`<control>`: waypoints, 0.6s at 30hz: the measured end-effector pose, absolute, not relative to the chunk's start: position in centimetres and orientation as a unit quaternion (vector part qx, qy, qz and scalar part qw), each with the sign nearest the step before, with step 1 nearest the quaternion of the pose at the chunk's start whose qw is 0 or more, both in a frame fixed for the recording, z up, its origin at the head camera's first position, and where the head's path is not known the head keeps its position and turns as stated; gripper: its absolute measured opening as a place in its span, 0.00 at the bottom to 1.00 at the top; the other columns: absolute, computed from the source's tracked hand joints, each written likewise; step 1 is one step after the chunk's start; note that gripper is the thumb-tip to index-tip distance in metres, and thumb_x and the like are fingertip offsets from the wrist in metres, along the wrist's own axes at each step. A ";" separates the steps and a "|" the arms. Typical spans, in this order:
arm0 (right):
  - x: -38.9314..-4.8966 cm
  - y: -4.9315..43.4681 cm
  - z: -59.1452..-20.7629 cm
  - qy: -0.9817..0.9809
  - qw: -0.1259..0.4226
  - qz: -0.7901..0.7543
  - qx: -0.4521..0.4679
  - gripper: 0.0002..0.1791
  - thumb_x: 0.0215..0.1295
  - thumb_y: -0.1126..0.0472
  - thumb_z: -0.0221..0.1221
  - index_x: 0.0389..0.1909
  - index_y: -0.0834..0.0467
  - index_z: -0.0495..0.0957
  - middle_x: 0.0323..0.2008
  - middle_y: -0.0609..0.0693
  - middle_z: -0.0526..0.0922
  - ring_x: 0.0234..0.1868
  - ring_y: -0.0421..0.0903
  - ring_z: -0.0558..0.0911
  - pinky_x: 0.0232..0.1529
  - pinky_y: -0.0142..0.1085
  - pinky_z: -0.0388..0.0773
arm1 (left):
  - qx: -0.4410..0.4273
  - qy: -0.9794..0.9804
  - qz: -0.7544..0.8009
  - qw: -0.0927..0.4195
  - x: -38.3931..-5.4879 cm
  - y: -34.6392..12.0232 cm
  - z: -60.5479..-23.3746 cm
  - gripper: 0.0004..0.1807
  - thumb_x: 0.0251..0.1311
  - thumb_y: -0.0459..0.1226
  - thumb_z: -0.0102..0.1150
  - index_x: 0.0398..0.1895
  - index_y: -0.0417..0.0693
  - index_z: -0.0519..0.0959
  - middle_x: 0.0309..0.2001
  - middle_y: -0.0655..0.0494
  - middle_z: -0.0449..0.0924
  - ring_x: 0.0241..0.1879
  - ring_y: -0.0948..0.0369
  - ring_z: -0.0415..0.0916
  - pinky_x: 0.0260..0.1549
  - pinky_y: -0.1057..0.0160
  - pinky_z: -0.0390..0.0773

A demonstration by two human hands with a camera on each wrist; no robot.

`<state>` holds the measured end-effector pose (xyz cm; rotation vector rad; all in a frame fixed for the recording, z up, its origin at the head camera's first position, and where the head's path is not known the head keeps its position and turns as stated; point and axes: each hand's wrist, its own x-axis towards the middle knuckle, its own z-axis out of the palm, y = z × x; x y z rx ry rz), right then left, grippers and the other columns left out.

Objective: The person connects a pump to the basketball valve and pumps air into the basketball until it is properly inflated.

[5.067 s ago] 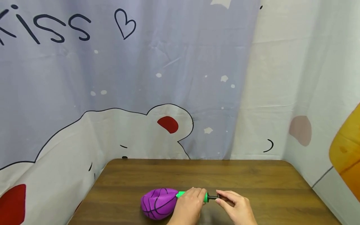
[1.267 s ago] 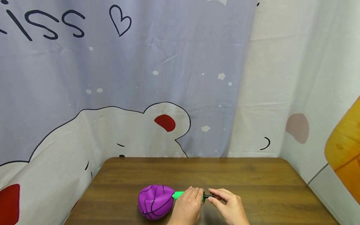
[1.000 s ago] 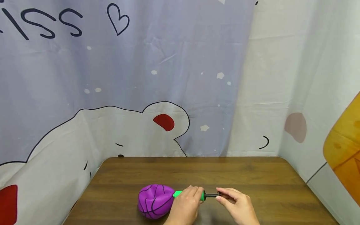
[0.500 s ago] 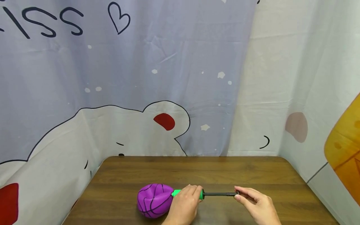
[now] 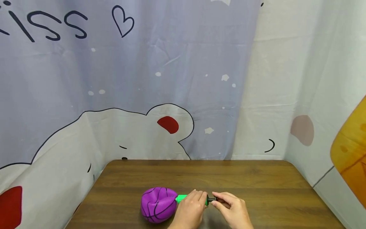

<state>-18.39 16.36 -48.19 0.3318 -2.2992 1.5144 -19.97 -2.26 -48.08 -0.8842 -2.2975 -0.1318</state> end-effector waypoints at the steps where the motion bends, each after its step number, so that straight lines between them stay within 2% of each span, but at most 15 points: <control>1: -18.4 16.3 -48.3 -0.815 0.180 0.538 0.119 0.14 0.55 0.68 0.72 0.44 0.56 0.88 0.37 0.48 0.88 0.34 0.33 0.85 0.34 0.28 0.86 | -0.343 -0.879 -0.054 0.326 -20.0 -2.3 -48.1 0.22 0.49 0.42 0.77 0.48 0.45 0.84 0.44 0.56 0.85 0.47 0.63 0.83 0.56 0.62 0.82; 6: -18.2 17.3 -48.4 -0.813 0.225 0.519 0.140 0.15 0.52 0.69 0.73 0.42 0.56 0.88 0.36 0.49 0.88 0.33 0.33 0.84 0.32 0.27 0.85 | -0.351 -0.884 -0.064 0.303 -20.0 -2.5 -48.0 0.24 0.49 0.42 0.78 0.49 0.47 0.81 0.45 0.58 0.84 0.49 0.64 0.82 0.58 0.64 0.80; 11: -17.7 19.8 -47.6 -0.828 0.259 0.477 0.138 0.15 0.51 0.70 0.73 0.42 0.56 0.89 0.35 0.47 0.89 0.33 0.32 0.84 0.33 0.23 0.83 | -0.336 -0.882 -0.049 0.326 -20.1 -2.8 -48.1 0.24 0.47 0.42 0.78 0.47 0.48 0.79 0.43 0.59 0.83 0.47 0.64 0.81 0.60 0.64 0.78; 14: -17.2 21.3 -47.0 -0.845 0.253 0.460 0.102 0.14 0.53 0.69 0.73 0.42 0.54 0.89 0.35 0.45 0.89 0.34 0.31 0.84 0.34 0.21 0.82 | -0.334 -0.879 -0.043 0.338 -20.1 -3.0 -48.1 0.24 0.48 0.42 0.78 0.47 0.49 0.79 0.43 0.60 0.82 0.47 0.64 0.81 0.60 0.64 0.78; 18: -16.6 22.7 -46.2 -0.863 0.204 0.460 0.041 0.13 0.57 0.62 0.72 0.44 0.50 0.89 0.38 0.45 0.89 0.35 0.31 0.84 0.37 0.23 0.83 | -0.335 -0.878 -0.040 0.339 -20.2 -3.0 -48.1 0.23 0.48 0.42 0.77 0.47 0.48 0.79 0.43 0.59 0.82 0.47 0.64 0.81 0.60 0.63 0.78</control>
